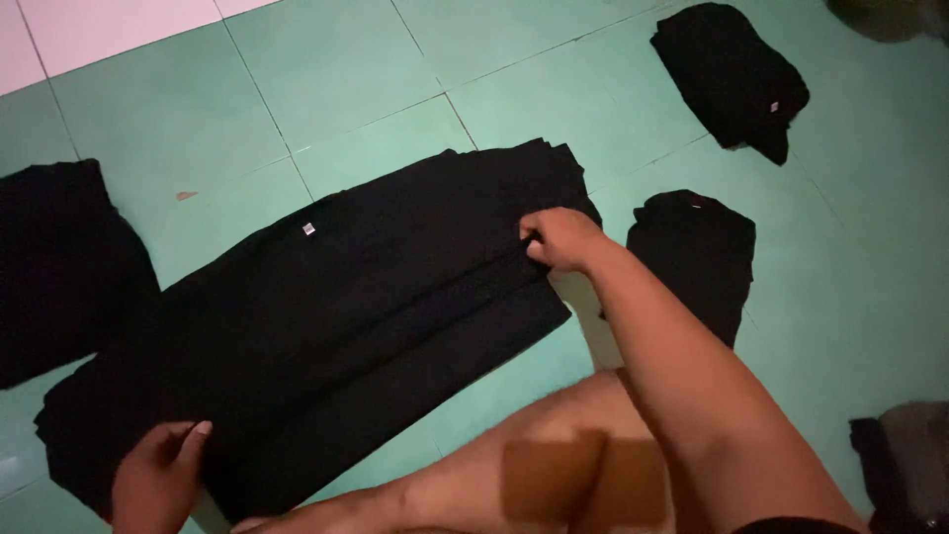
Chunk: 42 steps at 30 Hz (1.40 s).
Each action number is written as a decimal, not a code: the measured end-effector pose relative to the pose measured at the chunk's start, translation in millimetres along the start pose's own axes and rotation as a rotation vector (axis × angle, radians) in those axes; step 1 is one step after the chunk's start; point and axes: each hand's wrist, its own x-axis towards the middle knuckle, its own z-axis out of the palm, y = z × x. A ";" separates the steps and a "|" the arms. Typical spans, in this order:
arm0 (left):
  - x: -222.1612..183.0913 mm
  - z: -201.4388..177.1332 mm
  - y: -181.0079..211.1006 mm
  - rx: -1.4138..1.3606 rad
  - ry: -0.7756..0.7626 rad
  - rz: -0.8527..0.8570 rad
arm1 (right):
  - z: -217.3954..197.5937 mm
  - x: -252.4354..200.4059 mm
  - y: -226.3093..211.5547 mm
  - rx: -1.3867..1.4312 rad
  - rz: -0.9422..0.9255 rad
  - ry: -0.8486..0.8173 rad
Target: The person uses a lint roller to remove lint from black t-shirts and then folds them neatly on the floor.
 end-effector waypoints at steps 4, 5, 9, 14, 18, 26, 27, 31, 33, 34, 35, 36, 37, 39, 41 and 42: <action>13.3 -4.9 -13.7 -0.160 -0.043 0.014 | 16.1 1.0 16.3 0.610 0.051 0.174; 19.2 -6.0 -18.7 -0.156 -0.028 0.044 | 16.5 4.7 19.8 0.668 0.036 0.205; 24.9 -17.2 0.7 -0.152 0.057 0.014 | -20.1 30.9 3.9 0.756 -0.007 0.333; 126.0 -22.7 -25.2 -0.018 0.525 0.508 | -47.3 80.1 -15.3 0.671 0.131 0.561; 150.8 -23.2 5.8 -0.254 0.518 0.469 | -15.6 132.8 4.0 0.653 0.213 0.578; 159.5 -17.1 10.2 -0.315 0.406 0.314 | -4.1 149.8 -17.2 0.543 0.427 0.525; 177.1 -11.7 -4.6 -0.314 0.407 0.314 | -7.2 145.6 -30.1 0.544 0.427 0.524; 183.7 -9.5 -42.3 -0.113 0.742 0.532 | -19.2 118.4 -86.0 0.187 0.032 0.909; 142.0 -17.1 -39.1 -0.044 0.732 0.598 | -9.7 101.5 -106.9 0.216 -0.199 0.861; 113.5 -21.7 -32.8 0.040 0.669 0.436 | 1.1 95.4 -114.4 0.092 -0.133 0.632; 85.3 -26.0 -26.3 0.120 0.605 0.273 | 11.9 89.6 -122.0 -0.031 -0.067 0.402; 84.8 -13.4 -57.3 0.122 0.608 0.268 | 12.1 91.1 -124.1 -0.028 -0.072 0.402; 84.3 -0.7 -88.5 0.306 0.851 0.338 | 12.4 92.7 -126.3 -0.047 -0.040 0.411; 82.9 9.2 -132.5 0.496 1.091 0.401 | 9.6 88.7 -132.0 -0.065 -0.012 0.418; 73.5 16.8 -153.4 0.449 1.066 0.429 | 1.0 81.3 -138.1 0.010 0.012 0.387; 64.7 13.8 -162.3 0.428 1.052 0.442 | 2.3 81.6 -138.5 0.010 0.007 0.386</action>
